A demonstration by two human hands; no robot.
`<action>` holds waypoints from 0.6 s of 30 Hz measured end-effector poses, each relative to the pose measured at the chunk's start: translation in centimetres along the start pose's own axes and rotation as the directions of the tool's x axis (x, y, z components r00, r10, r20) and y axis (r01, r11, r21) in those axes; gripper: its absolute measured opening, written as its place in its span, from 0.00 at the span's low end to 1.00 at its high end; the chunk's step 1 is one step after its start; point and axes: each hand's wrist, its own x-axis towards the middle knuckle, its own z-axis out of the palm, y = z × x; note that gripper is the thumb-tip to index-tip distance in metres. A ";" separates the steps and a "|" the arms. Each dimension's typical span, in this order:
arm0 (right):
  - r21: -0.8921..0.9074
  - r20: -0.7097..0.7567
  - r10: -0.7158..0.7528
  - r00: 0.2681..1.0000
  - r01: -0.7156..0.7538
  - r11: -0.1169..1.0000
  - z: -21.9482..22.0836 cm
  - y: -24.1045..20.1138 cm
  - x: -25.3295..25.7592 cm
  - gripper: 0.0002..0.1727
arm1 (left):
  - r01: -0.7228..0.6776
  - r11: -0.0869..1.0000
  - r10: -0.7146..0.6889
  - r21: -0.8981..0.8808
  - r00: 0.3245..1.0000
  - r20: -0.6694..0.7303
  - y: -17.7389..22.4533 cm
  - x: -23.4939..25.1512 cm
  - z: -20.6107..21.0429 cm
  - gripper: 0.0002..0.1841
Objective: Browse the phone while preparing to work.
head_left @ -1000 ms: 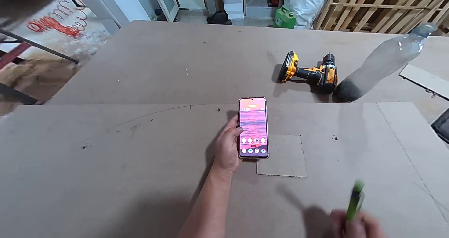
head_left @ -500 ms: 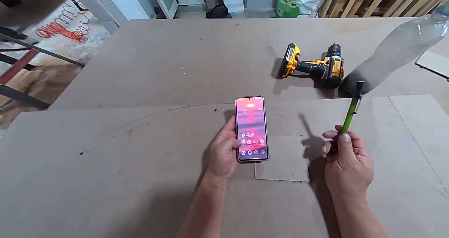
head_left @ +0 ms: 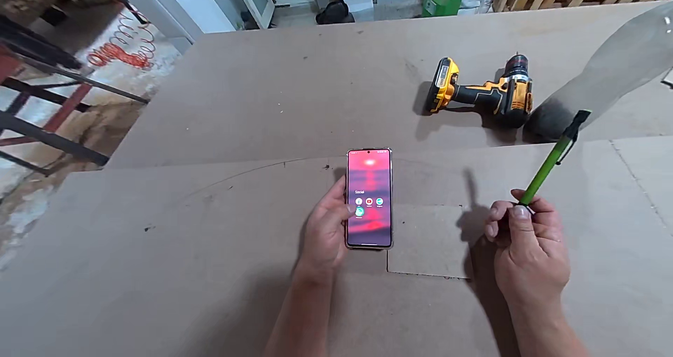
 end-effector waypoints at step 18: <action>-0.164 0.153 0.056 0.987 -0.031 0.986 -0.1 -0.1 -0.7 0.14 | 0.462 0.397 0.396 0.793 0.693 -0.602 3.6 -0.4 -4.1 0.17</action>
